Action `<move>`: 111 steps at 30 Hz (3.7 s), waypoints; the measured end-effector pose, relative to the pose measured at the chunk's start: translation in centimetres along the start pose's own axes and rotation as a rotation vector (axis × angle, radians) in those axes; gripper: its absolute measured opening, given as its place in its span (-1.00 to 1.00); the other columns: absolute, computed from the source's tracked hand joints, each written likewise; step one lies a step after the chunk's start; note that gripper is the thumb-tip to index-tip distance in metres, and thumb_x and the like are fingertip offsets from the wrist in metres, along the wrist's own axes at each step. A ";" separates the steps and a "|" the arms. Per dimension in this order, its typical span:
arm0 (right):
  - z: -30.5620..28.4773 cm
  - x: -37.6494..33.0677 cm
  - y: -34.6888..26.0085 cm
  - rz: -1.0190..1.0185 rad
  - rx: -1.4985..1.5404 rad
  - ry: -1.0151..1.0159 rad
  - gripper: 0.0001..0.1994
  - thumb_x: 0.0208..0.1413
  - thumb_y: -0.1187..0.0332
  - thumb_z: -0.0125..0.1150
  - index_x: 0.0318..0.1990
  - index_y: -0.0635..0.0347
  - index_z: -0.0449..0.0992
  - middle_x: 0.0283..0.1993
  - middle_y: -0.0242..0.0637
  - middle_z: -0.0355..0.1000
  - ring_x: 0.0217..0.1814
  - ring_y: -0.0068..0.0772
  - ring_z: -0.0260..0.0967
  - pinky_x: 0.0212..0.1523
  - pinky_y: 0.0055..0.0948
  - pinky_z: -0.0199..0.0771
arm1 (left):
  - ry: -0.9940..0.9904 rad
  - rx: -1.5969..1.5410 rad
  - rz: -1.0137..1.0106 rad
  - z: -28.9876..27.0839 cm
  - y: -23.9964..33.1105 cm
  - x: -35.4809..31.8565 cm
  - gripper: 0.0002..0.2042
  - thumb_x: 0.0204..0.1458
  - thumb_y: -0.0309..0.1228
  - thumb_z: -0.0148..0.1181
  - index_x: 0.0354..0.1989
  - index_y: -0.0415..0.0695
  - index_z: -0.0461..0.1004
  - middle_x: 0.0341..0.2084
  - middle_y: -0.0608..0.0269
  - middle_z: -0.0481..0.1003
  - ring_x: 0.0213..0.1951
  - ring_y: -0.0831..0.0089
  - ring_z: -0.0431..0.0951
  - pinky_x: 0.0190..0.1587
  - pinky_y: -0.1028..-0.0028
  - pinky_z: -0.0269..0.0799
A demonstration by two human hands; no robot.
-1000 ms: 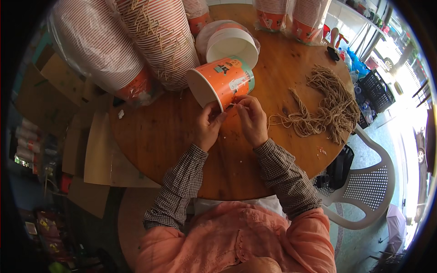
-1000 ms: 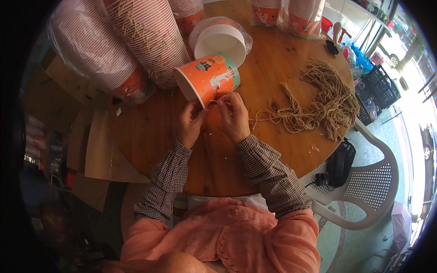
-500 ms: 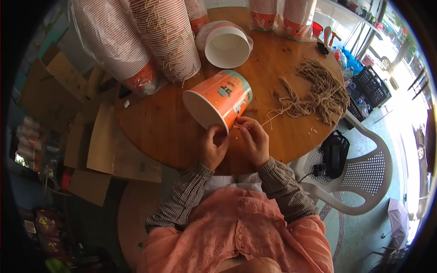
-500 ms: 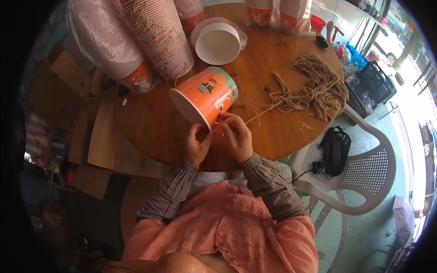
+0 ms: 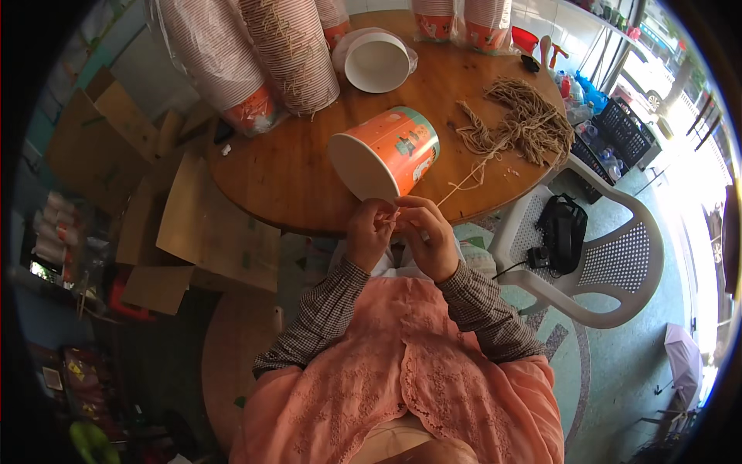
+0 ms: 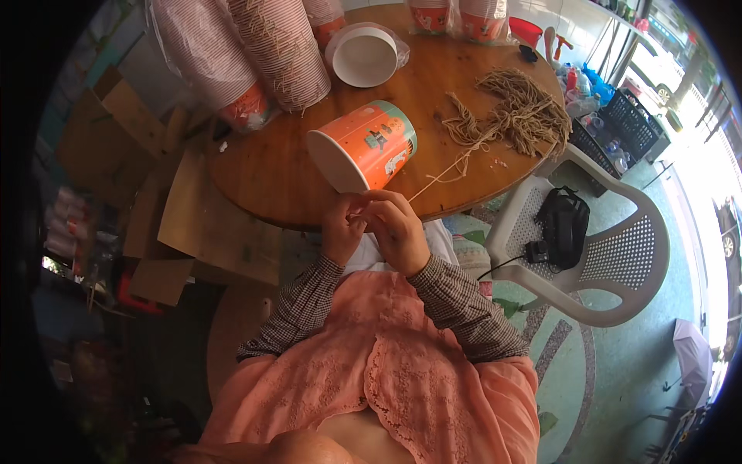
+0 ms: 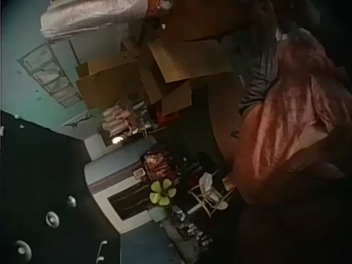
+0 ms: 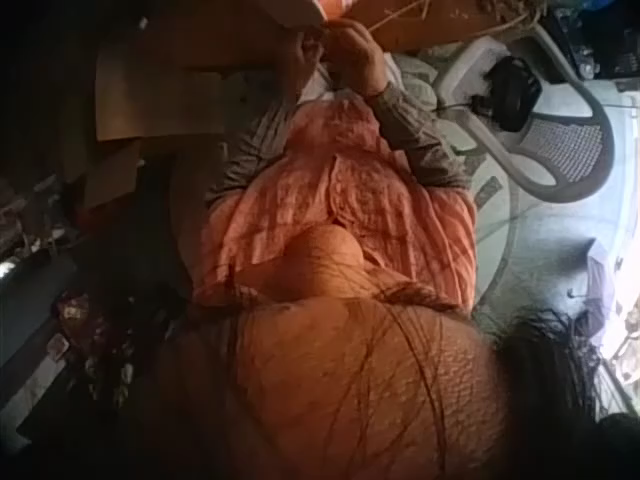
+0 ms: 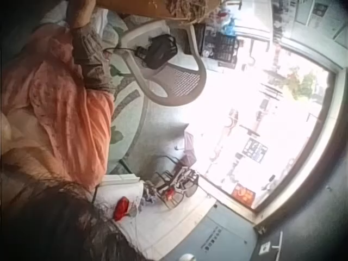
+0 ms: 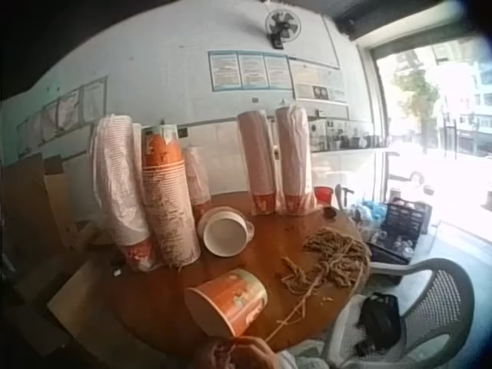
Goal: Attaching rope handles to paper buckets.
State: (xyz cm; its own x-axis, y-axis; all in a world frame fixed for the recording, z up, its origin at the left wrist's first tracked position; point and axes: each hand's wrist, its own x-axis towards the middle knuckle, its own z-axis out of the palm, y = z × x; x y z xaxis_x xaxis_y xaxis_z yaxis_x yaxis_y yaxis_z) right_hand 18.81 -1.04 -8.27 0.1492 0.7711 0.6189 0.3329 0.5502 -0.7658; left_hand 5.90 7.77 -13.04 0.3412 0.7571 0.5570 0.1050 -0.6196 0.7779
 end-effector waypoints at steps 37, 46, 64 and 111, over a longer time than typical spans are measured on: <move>-3.2 -2.4 0.1 0.036 -0.073 0.253 -0.91 0.07 0.56 0.17 -0.25 0.29 0.48 0.17 -0.07 0.32 0.11 -0.21 0.38 -0.09 -0.41 0.50 | -0.110 0.026 0.099 1.7 6.7 0.2 -0.77 -0.03 -0.51 0.27 -0.24 -0.24 0.37 -0.33 0.05 0.45 -0.27 0.10 0.49 -0.23 0.28 0.41; -1.2 -1.8 3.5 0.193 0.185 0.389 -0.90 0.15 0.49 0.12 -0.27 0.36 0.44 0.04 -0.13 0.44 -0.08 -0.46 0.43 -0.08 -0.48 0.44 | -0.228 0.313 0.176 2.7 1.0 0.6 -0.64 -0.03 -0.42 0.30 -0.06 -0.21 0.38 -0.21 -0.03 0.50 -0.19 0.03 0.54 -0.21 0.20 0.45; 1.2 -1.6 -4.5 0.039 0.106 0.193 -0.92 0.14 0.55 0.13 -0.22 0.33 0.40 0.03 -0.12 0.41 -0.07 -0.44 0.43 -0.14 -0.52 0.47 | -0.181 -0.409 -0.225 -4.7 8.7 -2.3 -0.73 0.13 -0.53 0.14 0.00 -0.27 0.33 -0.32 0.31 0.51 -0.38 0.69 0.43 -0.36 0.65 0.35; 5.4 -0.7 -1.2 -0.149 -0.080 0.243 -0.85 -0.04 0.54 0.24 -0.30 0.21 0.41 -0.07 -0.16 0.40 -0.10 -0.06 0.39 -0.14 -0.26 0.45 | 0.031 -0.274 -0.371 -7.8 6.9 1.3 -0.58 0.30 -0.12 -0.13 -0.21 -0.31 0.44 -0.43 0.33 0.48 -0.41 0.64 0.46 -0.35 0.60 0.39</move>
State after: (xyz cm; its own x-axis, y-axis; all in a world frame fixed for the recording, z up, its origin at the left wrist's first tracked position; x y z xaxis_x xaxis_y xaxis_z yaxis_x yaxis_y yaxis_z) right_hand 13.25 -0.47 -8.74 0.3087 0.5790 0.7546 0.4384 0.6175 -0.6531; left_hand -0.24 6.05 -4.68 0.2983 0.9259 0.2318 -0.0378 -0.2312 0.9722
